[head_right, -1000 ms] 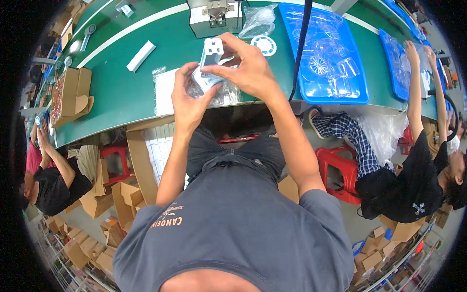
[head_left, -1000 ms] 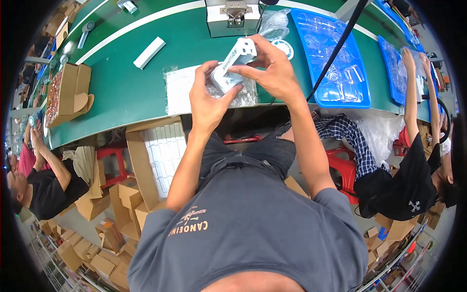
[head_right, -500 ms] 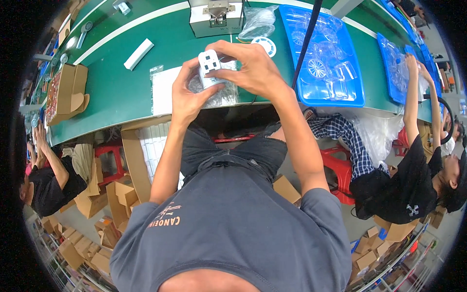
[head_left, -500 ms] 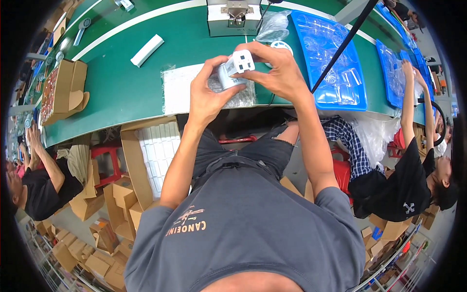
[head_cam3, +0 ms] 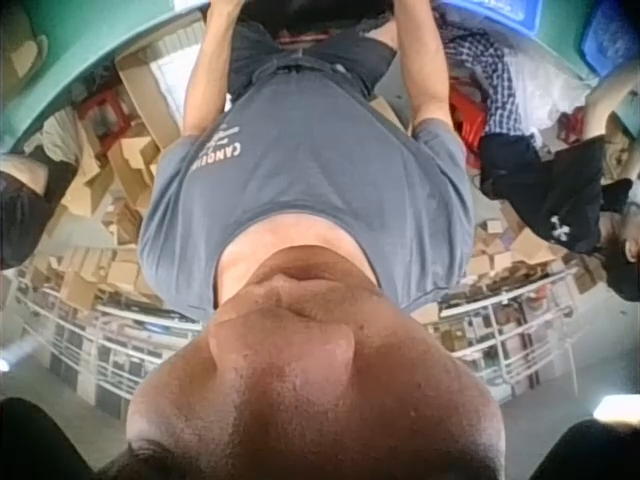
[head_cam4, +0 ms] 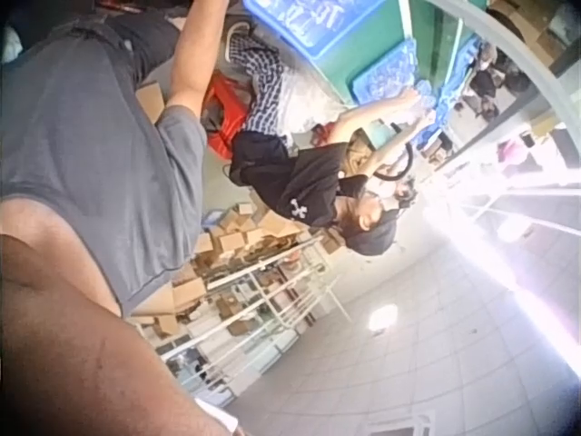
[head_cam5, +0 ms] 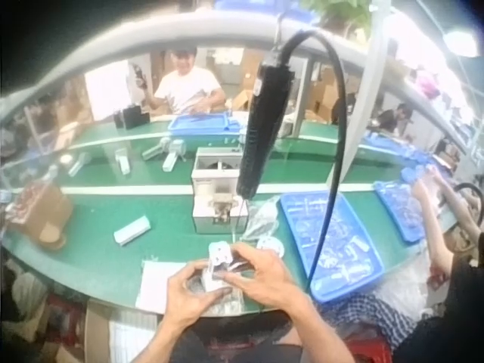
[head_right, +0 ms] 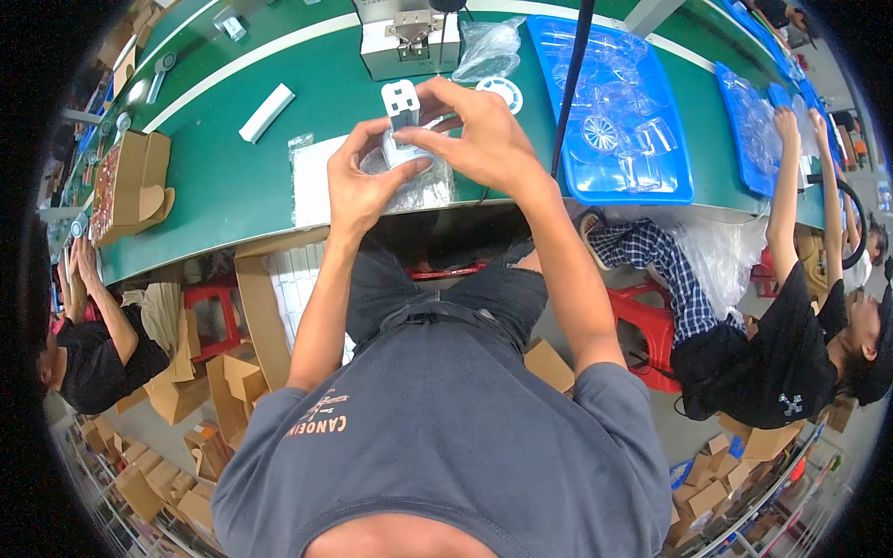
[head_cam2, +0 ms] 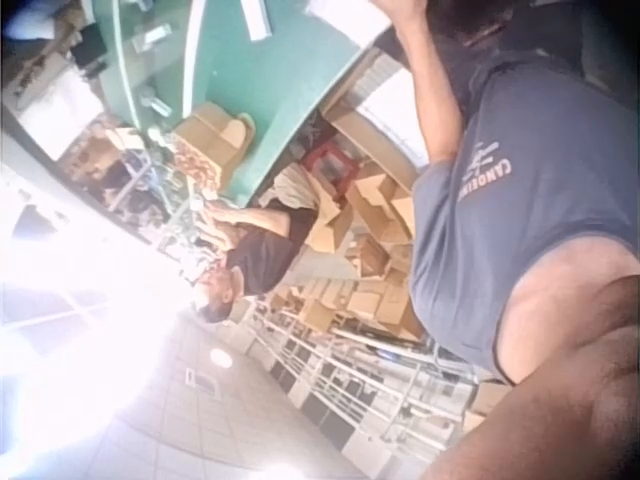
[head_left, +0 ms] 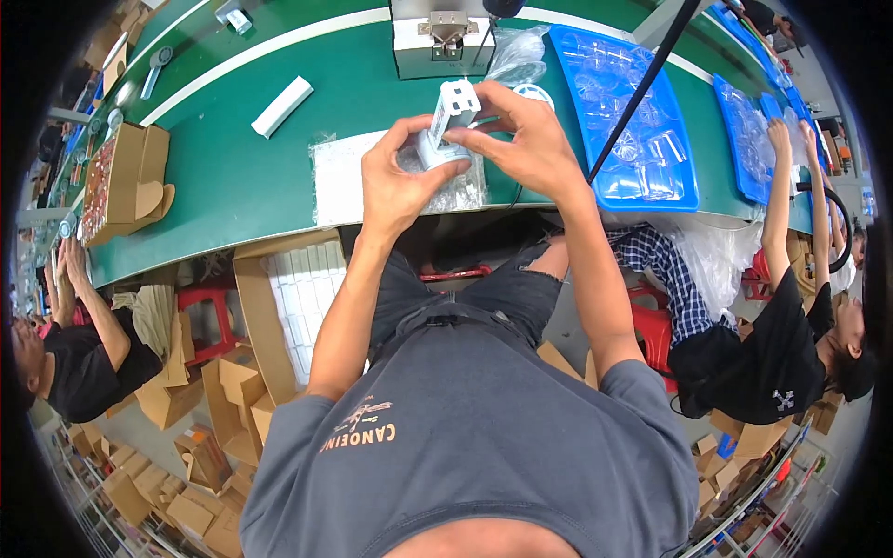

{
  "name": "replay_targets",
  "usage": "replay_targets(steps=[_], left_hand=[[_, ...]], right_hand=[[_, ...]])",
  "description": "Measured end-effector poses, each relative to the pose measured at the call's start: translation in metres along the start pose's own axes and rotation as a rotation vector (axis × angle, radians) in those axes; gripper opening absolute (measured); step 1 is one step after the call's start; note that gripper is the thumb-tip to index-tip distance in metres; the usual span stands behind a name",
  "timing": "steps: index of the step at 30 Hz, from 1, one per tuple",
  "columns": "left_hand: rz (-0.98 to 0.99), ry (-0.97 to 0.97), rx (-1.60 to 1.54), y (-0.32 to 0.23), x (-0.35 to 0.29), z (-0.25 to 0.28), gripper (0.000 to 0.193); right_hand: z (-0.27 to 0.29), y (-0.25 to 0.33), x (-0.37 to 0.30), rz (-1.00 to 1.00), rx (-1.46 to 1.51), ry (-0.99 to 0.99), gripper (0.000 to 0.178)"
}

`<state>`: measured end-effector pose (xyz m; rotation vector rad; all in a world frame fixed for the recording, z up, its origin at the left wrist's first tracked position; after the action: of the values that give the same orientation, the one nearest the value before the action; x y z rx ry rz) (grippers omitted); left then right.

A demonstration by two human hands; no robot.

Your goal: The person assembles electronic housings, then applies labels to them, and packages them into cardboard boxes. The packaging process involves wrapping the housings in bubble wrap and sealing the boxes with a heat gun.

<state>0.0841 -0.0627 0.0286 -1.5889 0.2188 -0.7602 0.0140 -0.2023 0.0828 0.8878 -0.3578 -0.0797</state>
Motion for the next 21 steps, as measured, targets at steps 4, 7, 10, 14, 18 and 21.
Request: replay_targets(steps=[4,7,10,14,18,21], left_hand=[[0.077,-0.021,-0.008,0.007,0.004,0.003,0.055],[0.085,-0.013,0.006,0.008,0.009,-0.003,0.055],[0.016,0.028,0.056,0.003,0.012,-0.005,0.054],[-0.066,0.076,0.274,-0.027,0.013,-0.01,0.052],[-0.044,-0.046,0.392,-0.038,0.003,-0.014,0.048],[-0.097,-0.108,0.493,-0.048,-0.002,-0.015,0.046]], right_hand=[[0.024,0.028,-0.025,0.2,-0.206,-0.286,0.021],[0.011,0.037,-0.036,0.29,-0.321,-0.261,0.021],[-0.003,0.022,-0.032,0.16,-0.515,-0.182,0.027],[-0.005,0.017,-0.035,0.119,-0.599,-0.128,0.034],[-0.007,0.023,-0.045,0.106,-0.534,-0.158,0.038],[-0.004,0.025,-0.056,0.046,-0.47,-0.259,0.035]])
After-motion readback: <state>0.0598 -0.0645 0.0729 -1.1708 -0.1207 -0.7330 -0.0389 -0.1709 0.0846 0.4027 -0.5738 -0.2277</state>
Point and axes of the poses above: each hand's wrist, its own x-axis towards the middle knuckle, its own z-axis out of the back of the hand, y = z × x, the point moved 9 cm from there along x, towards the middle knuckle, and after that the axes turned 8 degrees about -x, right-handed, at the moved point
